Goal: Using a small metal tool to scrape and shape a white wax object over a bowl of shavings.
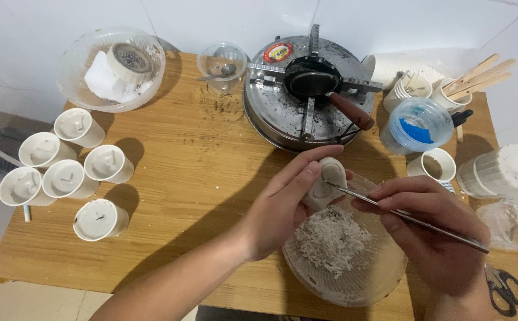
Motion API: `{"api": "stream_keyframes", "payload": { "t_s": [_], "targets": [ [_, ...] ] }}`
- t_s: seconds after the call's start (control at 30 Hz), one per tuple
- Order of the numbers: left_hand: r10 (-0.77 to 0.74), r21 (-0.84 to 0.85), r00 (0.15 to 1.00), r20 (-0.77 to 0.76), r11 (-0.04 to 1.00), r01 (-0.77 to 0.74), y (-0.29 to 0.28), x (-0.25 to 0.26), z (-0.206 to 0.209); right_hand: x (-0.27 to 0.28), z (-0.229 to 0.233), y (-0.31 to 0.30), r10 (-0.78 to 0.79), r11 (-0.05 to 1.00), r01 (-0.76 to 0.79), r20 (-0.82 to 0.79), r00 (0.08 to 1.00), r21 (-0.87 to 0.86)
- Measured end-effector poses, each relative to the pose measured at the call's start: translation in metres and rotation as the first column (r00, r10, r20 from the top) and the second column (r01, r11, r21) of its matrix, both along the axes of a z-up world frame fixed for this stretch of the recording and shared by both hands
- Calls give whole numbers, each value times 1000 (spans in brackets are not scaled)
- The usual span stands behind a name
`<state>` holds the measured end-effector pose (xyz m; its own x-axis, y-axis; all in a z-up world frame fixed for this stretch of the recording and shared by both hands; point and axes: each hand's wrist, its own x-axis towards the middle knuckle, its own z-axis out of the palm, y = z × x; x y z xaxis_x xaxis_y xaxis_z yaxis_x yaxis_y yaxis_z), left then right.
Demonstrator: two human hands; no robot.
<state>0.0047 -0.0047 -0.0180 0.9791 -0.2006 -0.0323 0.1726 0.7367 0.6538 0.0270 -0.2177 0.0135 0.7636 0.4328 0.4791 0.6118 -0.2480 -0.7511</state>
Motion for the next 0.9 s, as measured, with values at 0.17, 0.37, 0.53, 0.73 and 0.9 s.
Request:
{"api": "stream_keyframes", "payload": {
  "t_s": [0.17, 0.37, 0.53, 0.73, 0.9],
  "targets": [
    [9, 20, 1000, -12, 1000, -9, 2, -2, 6, -3, -1, 0, 1, 998, 2, -53, 999, 63],
    [29, 5, 1000, -8, 1000, -29, 0, 0, 1, -2, 0, -4, -2, 1000, 2, -27, 1000, 10],
    [31, 80, 999, -22, 996, -29, 3, -2, 11, -1, 6, -4, 5, 994, -2, 24, 1000, -106],
    [57, 28, 998, 26, 998, -58, 0, 0, 0, -1, 6, -3, 30, 996, -27, 44, 999, -80],
    [50, 89, 999, -20, 995, -48, 4, -2, 9, -2, 5, -6, 21, 988, -11, 68, 997, -156]
  ]
}}
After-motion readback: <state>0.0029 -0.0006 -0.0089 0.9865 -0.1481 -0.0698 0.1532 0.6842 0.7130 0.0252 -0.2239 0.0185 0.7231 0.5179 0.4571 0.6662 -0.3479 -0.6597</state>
